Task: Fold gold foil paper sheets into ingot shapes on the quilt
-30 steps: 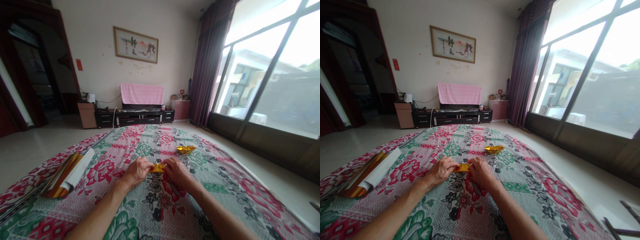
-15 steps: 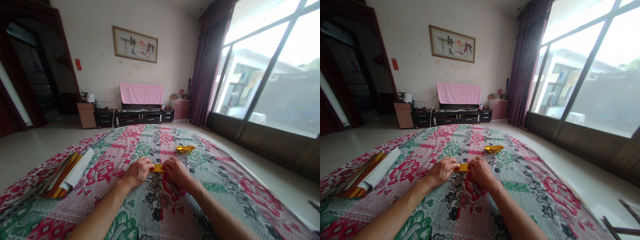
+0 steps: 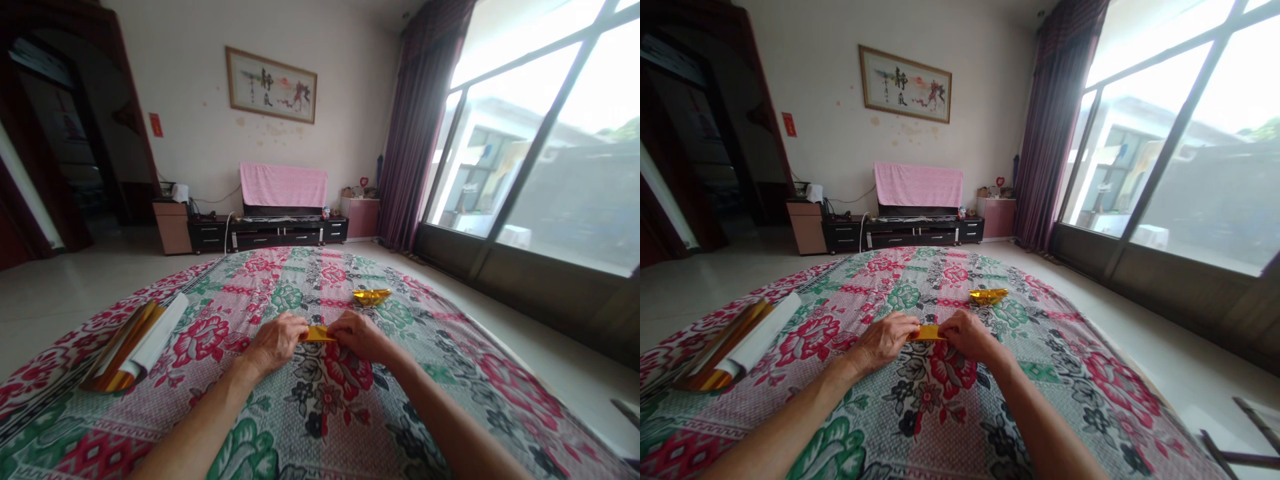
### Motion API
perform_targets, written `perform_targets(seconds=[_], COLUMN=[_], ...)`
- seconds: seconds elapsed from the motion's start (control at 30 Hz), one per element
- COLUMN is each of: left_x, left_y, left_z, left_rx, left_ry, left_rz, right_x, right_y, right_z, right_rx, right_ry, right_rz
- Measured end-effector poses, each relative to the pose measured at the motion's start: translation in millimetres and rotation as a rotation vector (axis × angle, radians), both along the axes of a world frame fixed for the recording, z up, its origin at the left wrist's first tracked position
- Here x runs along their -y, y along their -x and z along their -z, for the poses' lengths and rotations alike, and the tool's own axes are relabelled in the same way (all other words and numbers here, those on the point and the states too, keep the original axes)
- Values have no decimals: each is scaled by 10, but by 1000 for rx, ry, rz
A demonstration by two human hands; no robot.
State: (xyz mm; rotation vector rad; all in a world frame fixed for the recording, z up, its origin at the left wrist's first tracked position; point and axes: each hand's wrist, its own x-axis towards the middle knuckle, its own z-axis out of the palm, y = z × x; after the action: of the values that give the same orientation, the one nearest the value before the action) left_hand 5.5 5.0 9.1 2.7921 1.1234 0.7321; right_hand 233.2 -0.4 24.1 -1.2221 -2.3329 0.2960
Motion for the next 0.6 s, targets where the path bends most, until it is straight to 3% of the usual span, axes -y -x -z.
perform_targets(seconds=[0.4,0.6], left_x=[-62,-106], left_y=[24,42], left_z=[99,148], left_rx=[84,101], left_ry=[-29,-37], left_rz=[-13,-1], right_x=[0,90], right_y=[-81,84], right_z=[63,110], right_rx=[-30,-29], right_ry=[-56,-138], right_rz=[-42,120])
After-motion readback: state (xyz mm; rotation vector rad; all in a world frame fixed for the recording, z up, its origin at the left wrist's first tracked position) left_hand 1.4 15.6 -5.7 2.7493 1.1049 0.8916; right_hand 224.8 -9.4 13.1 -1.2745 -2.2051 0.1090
